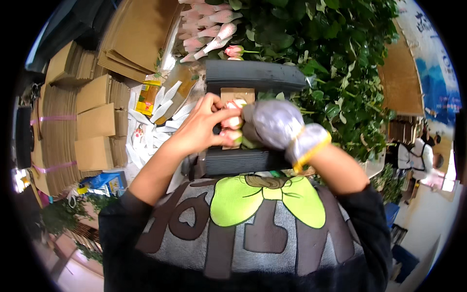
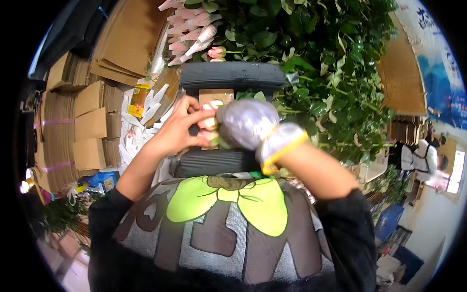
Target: The person packs pink roses into black containers, arranging them neatly and adding small white components before securing the lid with a tool.
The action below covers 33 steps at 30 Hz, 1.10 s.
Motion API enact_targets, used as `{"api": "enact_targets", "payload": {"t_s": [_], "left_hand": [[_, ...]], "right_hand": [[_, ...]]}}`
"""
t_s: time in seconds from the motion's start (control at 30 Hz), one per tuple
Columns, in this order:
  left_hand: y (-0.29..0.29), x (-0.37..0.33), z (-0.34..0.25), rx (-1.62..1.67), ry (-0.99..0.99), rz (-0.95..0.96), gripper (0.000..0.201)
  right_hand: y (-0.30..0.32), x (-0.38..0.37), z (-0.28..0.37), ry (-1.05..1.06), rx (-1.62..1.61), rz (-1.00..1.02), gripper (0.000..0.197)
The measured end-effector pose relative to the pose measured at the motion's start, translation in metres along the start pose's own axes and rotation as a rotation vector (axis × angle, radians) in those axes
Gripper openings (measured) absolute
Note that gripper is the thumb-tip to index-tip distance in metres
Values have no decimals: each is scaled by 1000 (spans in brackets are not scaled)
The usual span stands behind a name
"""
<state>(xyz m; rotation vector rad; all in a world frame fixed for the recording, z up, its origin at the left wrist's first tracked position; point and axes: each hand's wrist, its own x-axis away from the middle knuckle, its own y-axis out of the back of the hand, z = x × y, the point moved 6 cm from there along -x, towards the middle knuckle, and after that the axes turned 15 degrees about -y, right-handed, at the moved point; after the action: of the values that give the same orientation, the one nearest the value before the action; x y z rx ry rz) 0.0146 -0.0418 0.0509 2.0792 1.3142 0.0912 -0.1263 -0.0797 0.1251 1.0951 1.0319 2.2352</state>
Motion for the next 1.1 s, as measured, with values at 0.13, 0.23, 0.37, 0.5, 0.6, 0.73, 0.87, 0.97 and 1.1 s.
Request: {"api": "enact_targets", "payload": {"t_s": [0.13, 0.23, 0.37, 0.5, 0.6, 0.73, 0.87, 0.97, 1.1], "left_hand": [[0, 3, -11, -212, -136, -172, 62], [-10, 19, -7, -139, -60, -146, 61], [-14, 23, 1, -101, -90, -67, 58], [-13, 18, -1, -45, -51, -47, 54], [-3, 13, -14, -146, -89, -77, 52], [5, 2, -21, -246, -174, -55, 48], [-3, -14, -9, 19, -108, 33, 35], [-8, -15, -11, -70, -76, 10, 27], [-8, -11, -11, -38, -8, -71, 44]], "right_hand": [[-28, -19, -17, -4, 349, -23, 18], [-32, -4, -15, 179, 387, -206, 10], [-8, 6, -10, 202, 170, -269, 9], [23, 1, -17, -131, 311, -587, 22], [-17, -23, -19, -19, 84, -143, 22], [-39, -31, -15, 98, -18, -296, 22], [-9, 9, -15, 6, 5, -196, 37], [49, 70, -19, 87, -226, -443, 47], [34, 86, -92, -664, 168, -266, 39]]}}
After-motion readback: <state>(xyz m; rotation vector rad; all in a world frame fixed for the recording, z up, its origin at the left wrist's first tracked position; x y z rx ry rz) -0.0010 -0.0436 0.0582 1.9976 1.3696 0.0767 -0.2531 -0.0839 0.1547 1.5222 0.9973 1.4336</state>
